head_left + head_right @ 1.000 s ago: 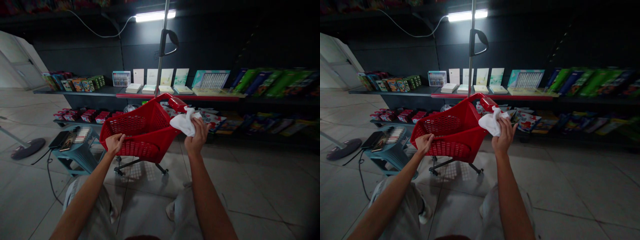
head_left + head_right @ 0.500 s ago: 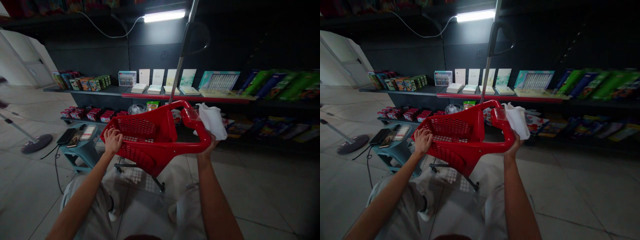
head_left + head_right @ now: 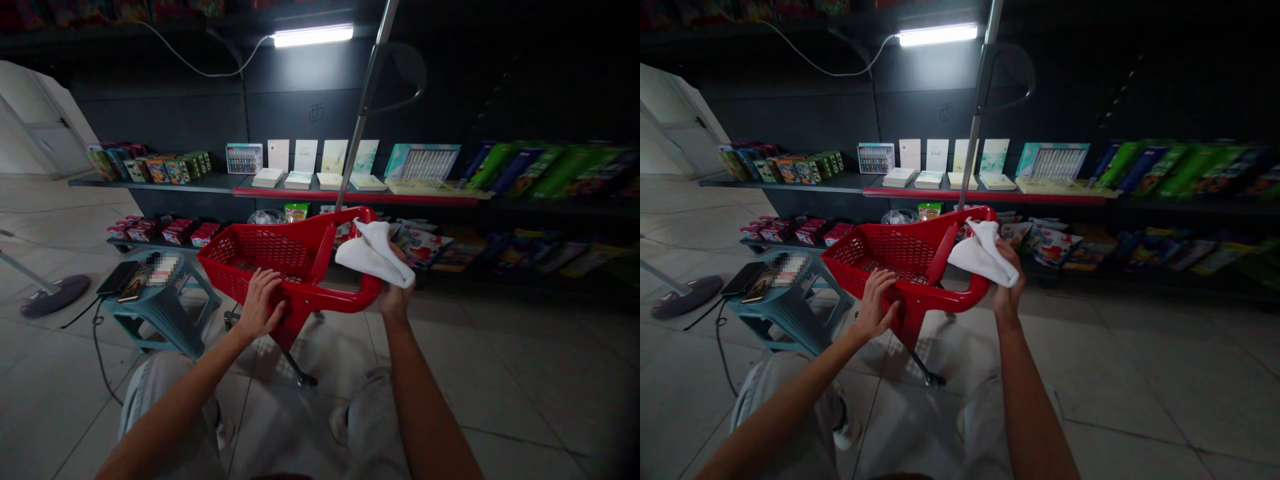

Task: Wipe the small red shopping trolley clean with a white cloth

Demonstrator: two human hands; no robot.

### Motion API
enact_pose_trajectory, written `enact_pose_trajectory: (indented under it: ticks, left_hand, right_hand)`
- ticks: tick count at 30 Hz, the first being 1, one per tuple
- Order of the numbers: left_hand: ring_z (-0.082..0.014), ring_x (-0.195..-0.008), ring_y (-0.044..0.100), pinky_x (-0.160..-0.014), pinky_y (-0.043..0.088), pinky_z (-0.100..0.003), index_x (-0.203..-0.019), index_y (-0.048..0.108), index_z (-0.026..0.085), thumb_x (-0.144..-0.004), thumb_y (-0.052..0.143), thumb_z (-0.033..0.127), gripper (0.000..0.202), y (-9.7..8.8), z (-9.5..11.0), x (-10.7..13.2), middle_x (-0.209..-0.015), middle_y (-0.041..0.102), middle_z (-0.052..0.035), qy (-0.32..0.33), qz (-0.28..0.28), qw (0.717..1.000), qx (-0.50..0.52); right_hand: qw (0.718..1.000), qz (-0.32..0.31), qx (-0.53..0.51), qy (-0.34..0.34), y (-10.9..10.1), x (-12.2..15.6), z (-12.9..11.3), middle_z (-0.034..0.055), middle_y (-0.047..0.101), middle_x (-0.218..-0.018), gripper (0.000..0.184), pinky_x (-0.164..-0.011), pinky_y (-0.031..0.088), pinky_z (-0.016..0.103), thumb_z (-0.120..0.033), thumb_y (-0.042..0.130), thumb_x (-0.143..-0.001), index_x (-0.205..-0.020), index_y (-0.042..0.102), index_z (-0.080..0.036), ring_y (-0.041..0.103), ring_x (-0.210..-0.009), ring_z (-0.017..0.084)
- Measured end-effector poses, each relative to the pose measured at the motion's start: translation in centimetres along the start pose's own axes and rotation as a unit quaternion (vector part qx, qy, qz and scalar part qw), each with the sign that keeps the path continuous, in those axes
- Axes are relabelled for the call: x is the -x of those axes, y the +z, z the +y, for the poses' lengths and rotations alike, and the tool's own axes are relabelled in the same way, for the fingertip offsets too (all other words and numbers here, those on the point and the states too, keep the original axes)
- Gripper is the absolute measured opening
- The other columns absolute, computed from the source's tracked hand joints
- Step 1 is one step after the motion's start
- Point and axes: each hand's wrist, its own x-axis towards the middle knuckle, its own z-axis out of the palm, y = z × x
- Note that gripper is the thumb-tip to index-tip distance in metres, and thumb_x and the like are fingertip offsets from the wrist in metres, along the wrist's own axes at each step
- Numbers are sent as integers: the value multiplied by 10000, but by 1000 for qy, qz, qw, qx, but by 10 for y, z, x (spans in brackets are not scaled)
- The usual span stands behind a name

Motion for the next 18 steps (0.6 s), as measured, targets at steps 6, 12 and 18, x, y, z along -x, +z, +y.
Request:
enact_pose_trajectory:
  ticks: [6, 12, 18]
  left_hand:
    - [-367, -1442, 440, -1227, 223, -730, -1574, 277, 218, -856, 680, 458, 858, 23, 21, -8, -1498, 482, -188, 14, 44, 999, 6]
    - [-380, -1402, 474, -1223, 187, -747, -1536, 310, 281, -769, 724, 561, 916, 24, 32, -13, -1437, 506, -152, 43, 97, 994, 17]
    - [-404, -1397, 462, -1237, 125, -754, -1435, 370, 255, -824, 624, 671, 781, 20, 28, -8, -1407, 515, -168, 22, 143, 989, 23]
  right_hand:
    - [984, -105, 30, -139, 7, 4, -37, 74, 717, -1251, 444, -1225, 334, 583, -496, 368, -1000, -1156, 713, -264, 607, -1307, 300]
    - [962, -180, 20, -202, 22, 18, -69, 51, 724, -1255, 472, -1253, 297, 589, -482, 343, -999, -1277, 670, -286, 631, -1283, 288]
    - [951, -198, -15, -239, 47, 44, -95, 64, 693, -1326, 553, -1244, 314, 591, -491, 303, -996, -1420, 586, -277, 606, -1314, 291]
